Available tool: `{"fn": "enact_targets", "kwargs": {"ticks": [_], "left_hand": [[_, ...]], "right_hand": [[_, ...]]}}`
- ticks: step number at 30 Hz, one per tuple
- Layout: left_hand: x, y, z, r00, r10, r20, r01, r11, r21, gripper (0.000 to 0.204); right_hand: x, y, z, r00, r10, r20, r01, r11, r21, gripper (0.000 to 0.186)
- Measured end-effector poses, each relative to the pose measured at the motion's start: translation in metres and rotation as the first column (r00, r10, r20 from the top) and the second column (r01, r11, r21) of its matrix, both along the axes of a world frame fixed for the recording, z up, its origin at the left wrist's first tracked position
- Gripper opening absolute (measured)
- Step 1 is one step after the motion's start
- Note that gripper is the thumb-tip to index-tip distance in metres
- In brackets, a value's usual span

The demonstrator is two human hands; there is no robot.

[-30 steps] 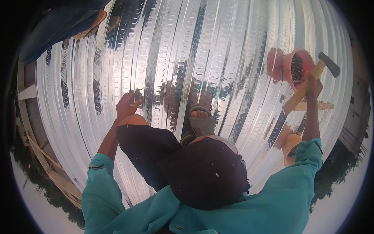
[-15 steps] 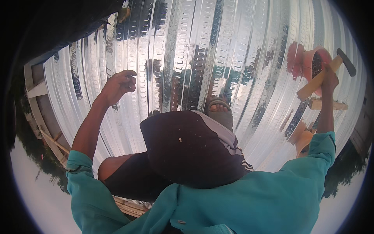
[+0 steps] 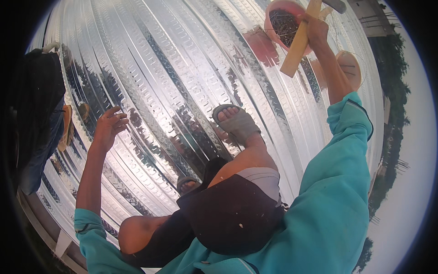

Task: The person hammers nails into corrugated metal roof sheets to secure them to the roof structure. They repeatedly pick nails from a bucket and drive them into the sheet seams using a hammer. Other workers are visible nearby on the roof.

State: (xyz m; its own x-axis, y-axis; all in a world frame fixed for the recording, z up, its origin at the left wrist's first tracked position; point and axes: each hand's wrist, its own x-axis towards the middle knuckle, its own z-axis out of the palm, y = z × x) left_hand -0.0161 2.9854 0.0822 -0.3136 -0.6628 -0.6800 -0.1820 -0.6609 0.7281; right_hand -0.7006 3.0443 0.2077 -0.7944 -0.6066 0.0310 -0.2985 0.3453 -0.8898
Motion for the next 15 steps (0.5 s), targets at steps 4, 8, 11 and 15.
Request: {"fn": "enact_targets", "kwargs": {"ticks": [4,8,11,15], "left_hand": [[-0.004,-0.005,-0.024,0.988,-0.056,-0.142,0.051,0.998,-0.034,0.043],[-0.005,0.019,-0.043,0.992,-0.035,-0.12,0.042,0.997,0.062,0.045],[-0.006,0.031,-0.034,0.989,-0.066,-0.135,0.074,0.996,0.05,0.037],[-0.047,0.044,-0.01,0.989,-0.097,-0.108,0.094,0.995,-0.033,0.024]], "right_hand": [[0.019,0.084,0.03,0.984,-0.079,0.158,0.09,0.994,-0.063,0.028],[0.017,0.142,0.02,0.982,-0.071,0.174,0.068,0.997,0.02,0.028],[0.052,0.18,0.031,0.928,-0.069,0.366,0.089,0.995,-0.037,0.029],[0.072,0.235,0.044,0.853,0.025,0.521,-0.027,1.0,-0.004,0.028]]}}
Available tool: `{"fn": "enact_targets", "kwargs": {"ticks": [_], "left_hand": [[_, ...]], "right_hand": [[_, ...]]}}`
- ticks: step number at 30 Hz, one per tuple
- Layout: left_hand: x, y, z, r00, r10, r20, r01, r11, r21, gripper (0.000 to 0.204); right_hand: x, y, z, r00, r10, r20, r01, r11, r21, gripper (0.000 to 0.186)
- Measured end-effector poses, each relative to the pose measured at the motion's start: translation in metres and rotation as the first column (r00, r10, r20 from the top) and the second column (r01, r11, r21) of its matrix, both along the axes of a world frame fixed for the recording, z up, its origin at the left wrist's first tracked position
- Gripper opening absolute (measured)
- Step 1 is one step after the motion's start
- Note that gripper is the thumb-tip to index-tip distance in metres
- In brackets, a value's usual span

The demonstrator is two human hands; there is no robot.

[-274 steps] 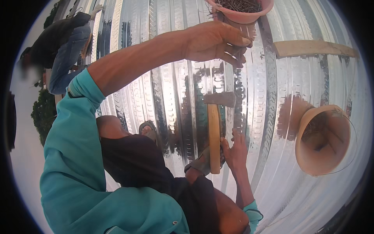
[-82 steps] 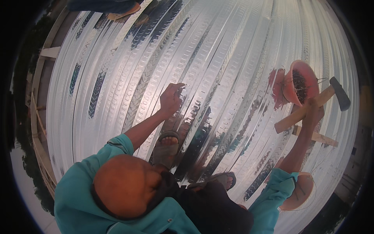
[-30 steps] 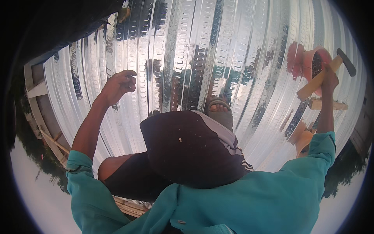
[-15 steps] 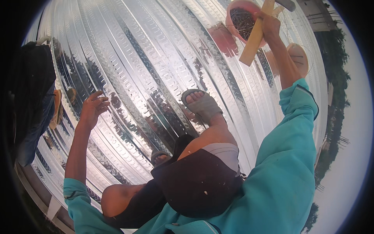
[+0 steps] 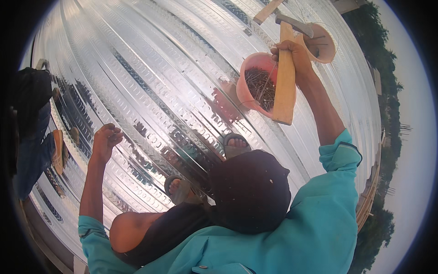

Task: The person hammers nails into corrugated metal roof sheets to secure them to the roof structure. They repeatedly pick nails from a bucket and drive them into the sheet seams using a hammer. Other workers are visible nearby on the roof.

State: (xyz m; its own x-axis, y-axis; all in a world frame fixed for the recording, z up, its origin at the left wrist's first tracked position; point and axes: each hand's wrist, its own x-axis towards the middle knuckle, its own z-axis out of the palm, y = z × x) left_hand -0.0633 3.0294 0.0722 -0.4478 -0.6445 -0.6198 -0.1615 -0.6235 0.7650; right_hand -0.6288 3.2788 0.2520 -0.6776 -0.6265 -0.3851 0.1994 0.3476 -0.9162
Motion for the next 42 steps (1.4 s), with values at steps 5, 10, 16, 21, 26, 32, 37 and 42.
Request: {"fn": "enact_targets", "kwargs": {"ticks": [5,10,16,21,26,32,37,42], "left_hand": [[-0.09,0.02,0.062,0.987,-0.159,0.032,0.162,0.975,-0.155,0.021],[-0.238,0.052,0.117,0.756,-0.637,0.148,0.631,0.65,-0.423,0.015],[-0.426,0.113,0.096,0.576,-0.625,0.527,0.627,-0.075,-0.775,0.021],[-0.519,0.131,0.041,0.343,-0.312,0.886,0.771,-0.445,-0.455,0.021],[-0.538,0.139,0.006,0.53,-0.362,0.767,0.68,-0.36,-0.639,0.018],[-0.547,0.104,0.008,0.608,-0.444,0.659,0.675,-0.148,-0.723,0.026],[-0.56,0.108,0.029,0.455,-0.598,0.66,0.776,-0.098,-0.623,0.032],[-0.56,0.117,0.017,0.473,-0.591,0.654,0.693,-0.209,-0.69,0.031]], "right_hand": [[0.038,0.004,0.001,0.962,0.237,0.135,-0.217,0.965,-0.148,0.039],[0.034,0.05,0.013,0.921,0.381,-0.085,-0.389,0.914,-0.115,0.047],[0.005,0.08,0.018,0.96,0.268,0.081,-0.237,0.931,-0.277,0.036],[-0.015,0.064,0.018,0.985,0.173,-0.002,-0.164,0.928,-0.335,0.033],[-0.043,0.033,0.014,0.991,0.135,0.018,-0.119,0.925,-0.36,0.028],[-0.066,0.017,0.016,0.983,0.174,-0.059,-0.183,0.918,-0.35,0.03],[-0.077,0.035,0.013,0.976,0.22,0.003,-0.208,0.927,-0.313,0.037],[-0.083,0.053,0.011,0.979,0.205,-0.005,-0.196,0.932,-0.306,0.042]]}}
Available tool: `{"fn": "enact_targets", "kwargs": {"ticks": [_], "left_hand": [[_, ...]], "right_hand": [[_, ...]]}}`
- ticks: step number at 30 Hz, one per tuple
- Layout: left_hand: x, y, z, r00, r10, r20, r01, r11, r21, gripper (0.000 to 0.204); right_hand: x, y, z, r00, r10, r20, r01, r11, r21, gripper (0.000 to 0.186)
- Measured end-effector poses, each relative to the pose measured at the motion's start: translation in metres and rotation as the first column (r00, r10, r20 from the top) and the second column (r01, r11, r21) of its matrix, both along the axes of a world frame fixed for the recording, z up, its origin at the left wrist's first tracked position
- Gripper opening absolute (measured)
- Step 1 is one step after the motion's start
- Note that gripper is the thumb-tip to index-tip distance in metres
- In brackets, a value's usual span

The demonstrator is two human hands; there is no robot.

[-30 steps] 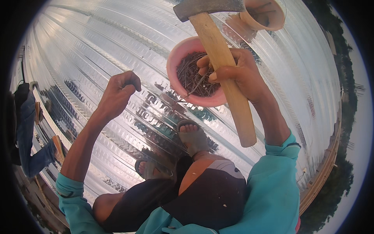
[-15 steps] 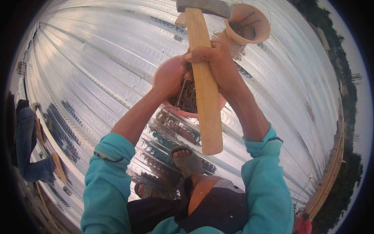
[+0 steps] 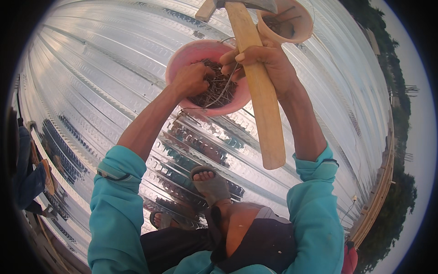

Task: The person hammers nails into corrugated metal roof sheets to secure them to the roof structure. They repeatedly pick nails from a bucket and drive them into the sheet seams using a hammer. Other workers are visible nearby on the roof.

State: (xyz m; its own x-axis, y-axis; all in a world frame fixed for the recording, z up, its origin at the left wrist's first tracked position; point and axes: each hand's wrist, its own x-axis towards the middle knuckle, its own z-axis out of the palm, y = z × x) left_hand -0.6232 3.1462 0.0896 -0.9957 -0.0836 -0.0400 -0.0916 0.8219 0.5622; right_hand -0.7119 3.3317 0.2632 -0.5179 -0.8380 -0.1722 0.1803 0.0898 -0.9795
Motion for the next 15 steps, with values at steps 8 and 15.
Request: {"fn": "enact_targets", "kwargs": {"ticks": [8,15], "left_hand": [[-0.002,0.015,0.012,1.0,-0.004,0.012,0.008,0.943,-0.334,0.018],[0.061,-0.01,0.083,0.999,-0.04,0.022,0.043,0.986,-0.163,0.02]], "right_hand": [[-0.001,-0.002,-0.008,0.994,-0.032,-0.105,0.036,0.999,0.032,0.044],[0.009,0.042,-0.008,0.949,-0.11,-0.297,0.179,0.959,0.218,0.057]]}}
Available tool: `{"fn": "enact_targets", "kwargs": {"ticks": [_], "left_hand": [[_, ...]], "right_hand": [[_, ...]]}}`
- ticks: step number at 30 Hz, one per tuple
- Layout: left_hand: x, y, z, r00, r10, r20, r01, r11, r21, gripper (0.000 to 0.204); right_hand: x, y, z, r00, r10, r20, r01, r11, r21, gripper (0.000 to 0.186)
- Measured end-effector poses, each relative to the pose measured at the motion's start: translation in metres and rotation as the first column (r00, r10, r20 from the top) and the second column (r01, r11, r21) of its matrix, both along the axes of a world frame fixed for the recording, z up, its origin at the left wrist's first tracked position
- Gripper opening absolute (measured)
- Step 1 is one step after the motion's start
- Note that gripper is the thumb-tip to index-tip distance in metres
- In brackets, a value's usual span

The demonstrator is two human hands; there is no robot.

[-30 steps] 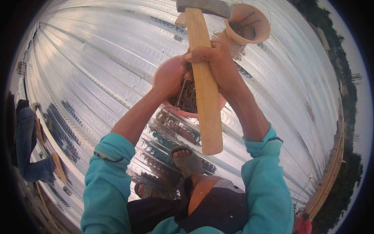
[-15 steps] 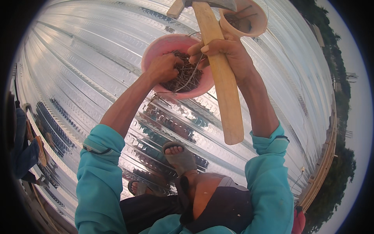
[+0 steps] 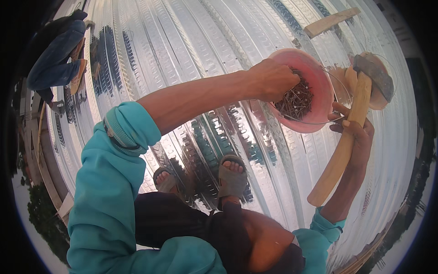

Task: The person hammers nails into corrugated metal roof sheets to secure them to the roof structure. They repeatedly pick nails from a bucket and drive them into the sheet seams using a hammer. Other workers are visible nearby on the roof.

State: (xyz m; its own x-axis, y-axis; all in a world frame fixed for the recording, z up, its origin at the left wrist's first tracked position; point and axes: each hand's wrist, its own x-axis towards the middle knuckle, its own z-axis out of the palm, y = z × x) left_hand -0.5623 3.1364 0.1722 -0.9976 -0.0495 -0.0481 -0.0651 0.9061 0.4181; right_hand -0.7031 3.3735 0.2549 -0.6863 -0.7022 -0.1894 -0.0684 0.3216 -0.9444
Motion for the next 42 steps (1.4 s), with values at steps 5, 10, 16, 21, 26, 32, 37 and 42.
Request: {"fn": "enact_targets", "kwargs": {"ticks": [5,10,16,21,26,32,37,42], "left_hand": [[0.174,-0.095,0.041,0.92,0.384,0.081,-0.391,0.883,0.258,0.033],[0.339,-0.122,0.019,0.607,0.752,0.256,-0.78,0.503,0.372,0.034],[0.413,-0.088,-0.132,0.296,0.945,0.139,-0.714,0.122,0.689,0.027],[0.4,-0.074,-0.217,0.142,0.99,0.009,-0.642,0.085,0.762,0.028],[0.359,-0.074,-0.247,0.11,0.994,0.023,-0.525,0.038,0.85,0.025],[0.356,-0.082,-0.251,0.102,0.99,-0.095,-0.634,0.138,0.761,0.022],[0.353,-0.076,-0.265,0.08,0.993,-0.085,-0.664,0.117,0.738,0.022],[0.351,-0.074,-0.265,0.068,0.994,-0.086,-0.72,0.109,0.686,0.016]], "right_hand": [[0.036,0.015,0.013,0.993,-0.04,-0.107,0.06,0.98,0.191,0.053],[0.043,0.041,0.011,0.967,-0.009,-0.253,0.07,0.97,0.234,0.052],[0.109,-0.005,0.025,0.959,0.071,-0.273,-0.09,0.994,-0.057,0.047],[0.185,-0.05,-0.028,0.95,0.298,0.091,-0.309,0.937,0.164,0.032],[0.226,-0.061,-0.091,0.892,0.424,0.158,-0.45,0.795,0.406,0.031],[0.238,-0.069,-0.119,0.818,0.57,0.072,-0.525,0.69,0.498,0.029],[0.236,-0.075,-0.133,0.842,0.536,0.059,-0.469,0.675,0.569,0.03],[0.247,-0.095,-0.145,0.821,0.569,0.05,-0.491,0.659,0.569,0.032]]}}
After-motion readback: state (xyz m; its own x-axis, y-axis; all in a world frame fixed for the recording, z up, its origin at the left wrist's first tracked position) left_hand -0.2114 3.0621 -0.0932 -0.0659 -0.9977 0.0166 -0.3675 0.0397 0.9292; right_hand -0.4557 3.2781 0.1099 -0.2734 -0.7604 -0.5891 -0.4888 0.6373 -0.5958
